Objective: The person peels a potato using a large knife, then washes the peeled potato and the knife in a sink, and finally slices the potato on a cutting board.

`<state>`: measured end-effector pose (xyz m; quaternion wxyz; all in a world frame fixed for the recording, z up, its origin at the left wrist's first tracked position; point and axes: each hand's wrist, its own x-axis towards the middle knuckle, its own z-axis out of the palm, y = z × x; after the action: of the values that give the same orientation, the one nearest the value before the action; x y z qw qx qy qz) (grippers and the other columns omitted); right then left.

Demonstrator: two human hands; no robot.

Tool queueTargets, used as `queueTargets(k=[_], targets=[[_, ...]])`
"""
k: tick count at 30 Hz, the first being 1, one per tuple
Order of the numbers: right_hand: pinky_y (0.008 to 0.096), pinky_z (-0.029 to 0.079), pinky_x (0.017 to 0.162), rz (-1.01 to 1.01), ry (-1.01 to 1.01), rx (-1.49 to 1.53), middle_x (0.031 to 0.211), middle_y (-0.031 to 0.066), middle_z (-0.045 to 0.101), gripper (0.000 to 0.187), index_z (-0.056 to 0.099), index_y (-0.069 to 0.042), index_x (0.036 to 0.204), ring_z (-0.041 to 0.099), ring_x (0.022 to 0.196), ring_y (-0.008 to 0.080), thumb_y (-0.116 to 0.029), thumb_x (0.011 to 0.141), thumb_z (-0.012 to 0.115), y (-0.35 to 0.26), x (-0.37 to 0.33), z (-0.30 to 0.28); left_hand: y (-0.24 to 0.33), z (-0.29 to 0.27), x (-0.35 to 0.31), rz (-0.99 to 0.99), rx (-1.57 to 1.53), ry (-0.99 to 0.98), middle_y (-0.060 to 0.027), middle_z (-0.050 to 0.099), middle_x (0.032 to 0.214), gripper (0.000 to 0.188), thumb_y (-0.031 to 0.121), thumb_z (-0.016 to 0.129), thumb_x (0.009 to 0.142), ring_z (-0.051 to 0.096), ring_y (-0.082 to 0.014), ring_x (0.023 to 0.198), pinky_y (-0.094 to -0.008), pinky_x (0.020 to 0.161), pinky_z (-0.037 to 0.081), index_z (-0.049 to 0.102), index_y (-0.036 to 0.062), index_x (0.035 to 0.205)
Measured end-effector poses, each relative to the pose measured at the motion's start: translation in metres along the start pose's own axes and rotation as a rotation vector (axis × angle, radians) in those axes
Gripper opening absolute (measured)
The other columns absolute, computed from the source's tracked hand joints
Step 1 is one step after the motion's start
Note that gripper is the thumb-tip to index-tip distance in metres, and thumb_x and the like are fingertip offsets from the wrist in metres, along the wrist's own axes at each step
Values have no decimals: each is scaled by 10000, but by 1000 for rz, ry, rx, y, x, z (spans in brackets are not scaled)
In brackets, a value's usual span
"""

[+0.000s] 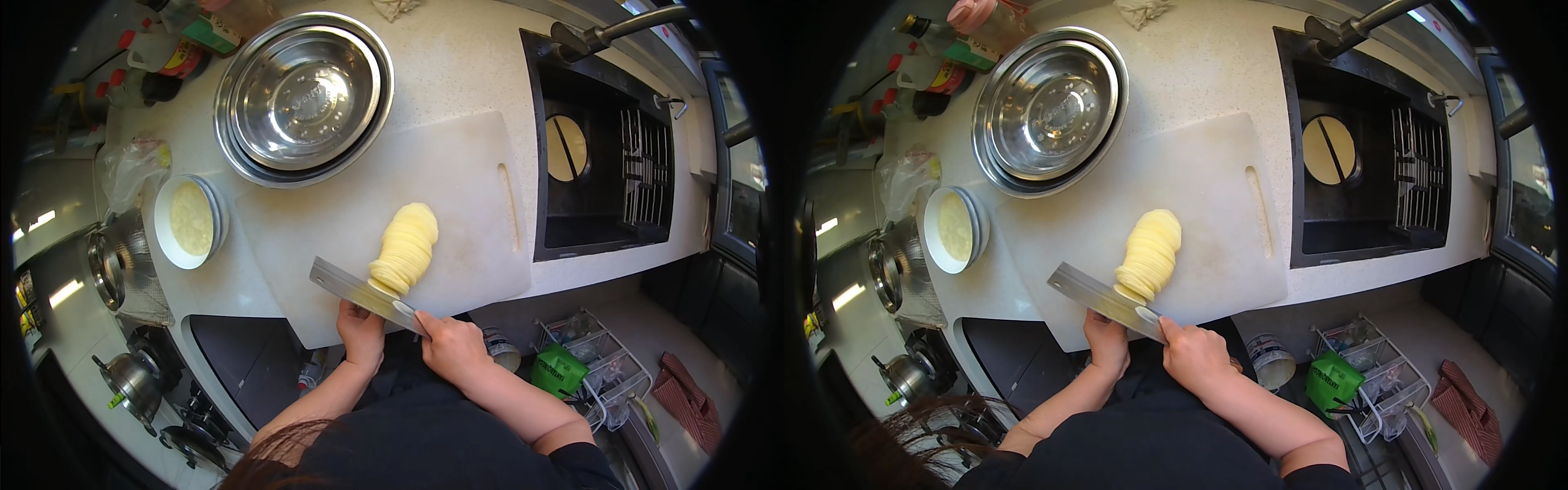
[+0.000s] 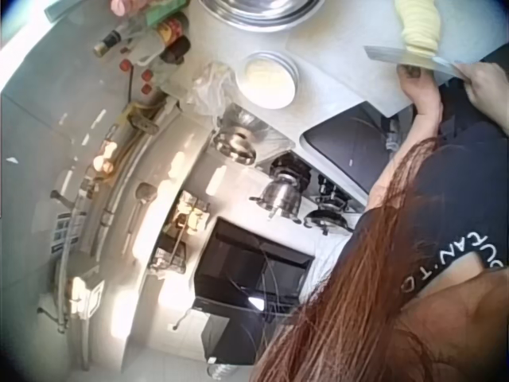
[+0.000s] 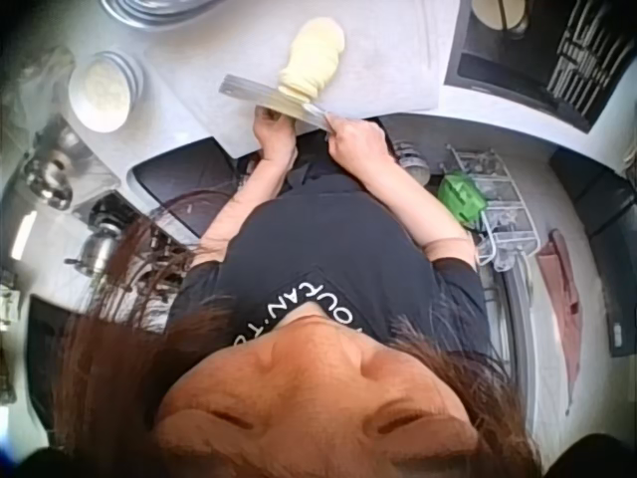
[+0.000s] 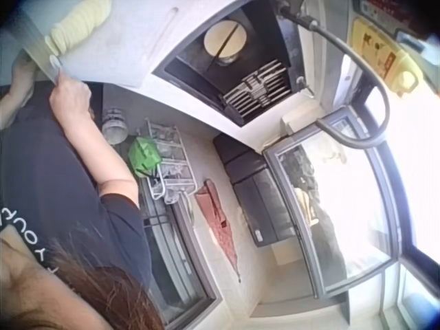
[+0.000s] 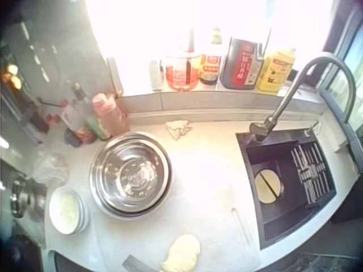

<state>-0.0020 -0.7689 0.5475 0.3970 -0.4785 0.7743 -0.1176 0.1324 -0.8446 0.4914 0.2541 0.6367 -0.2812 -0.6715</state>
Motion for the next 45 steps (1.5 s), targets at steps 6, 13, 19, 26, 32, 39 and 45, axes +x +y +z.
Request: queueTargets(k=[6, 13, 19, 26, 32, 39, 45], targets=[[456, 538, 561, -12, 13, 12, 695, 161, 661, 244, 632, -69, 1024, 660, 616, 347, -112, 783, 632, -5, 10, 1, 5, 0, 0, 7, 76, -17, -106, 608, 1173, 367, -39, 675, 842, 592, -179, 1095, -303, 949, 464, 506, -11, 1167], [479, 537, 608, 29, -94, 16, 730, 174, 663, 132, 606, -65, 942, 662, 654, 371, -100, 816, 589, -11, 26, -1, -3, -1, 1, -8, 2, -18, -99, 615, 1119, 313, -18, 667, 868, 606, -164, 1035, -300, 918, 480, 499, -11, 1132], [500, 522, 615, 23, -54, 27, 726, 167, 651, 285, 640, -84, 1075, 648, 671, 371, -109, 795, 600, -6, 33, 9, -8, -4, 3, -1, -24, -32, -104, 617, 1113, 321, -25, 658, 872, 614, -165, 1006, -301, 911, 488, 493, -15, 1147], [440, 527, 544, -68, 105, -10, 677, 115, 625, 295, 650, -87, 1079, 642, 612, 310, -110, 786, 637, 3, -12, -6, -10, -5, 3, 98, 198, 37, -76, 630, 1066, 247, 82, 654, 902, 609, -161, 941, -297, 805, 486, 569, 2, 1120], [418, 524, 487, -106, 149, -13, 634, 102, 601, 250, 648, -90, 1053, 636, 556, 287, -129, 807, 643, 7, -19, -3, -8, -6, 1, 25, 116, 12, -61, 633, 1035, 240, 157, 642, 932, 606, -142, 920, -285, 785, 482, 594, 9, 1116], [423, 517, 470, -106, 177, 1, 620, 101, 597, 200, 658, -89, 1028, 628, 536, 290, -146, 837, 640, 7, -18, -1, -7, -4, 2, 36, 93, 27, -58, 632, 1034, 247, 185, 630, 948, 601, -133, 918, -281, 789, 476, 594, 9, 1117], [427, 516, 469, -99, 170, 2, 624, 102, 605, 190, 663, -94, 1021, 627, 531, 294, -154, 843, 637, 8, -18, -1, -5, -4, 2, 19, 66, 23, -68, 650, 1027, 210, 92, 651, 918, 605, -134, 929, -264, 815, 465, 576, 3, 1093]])
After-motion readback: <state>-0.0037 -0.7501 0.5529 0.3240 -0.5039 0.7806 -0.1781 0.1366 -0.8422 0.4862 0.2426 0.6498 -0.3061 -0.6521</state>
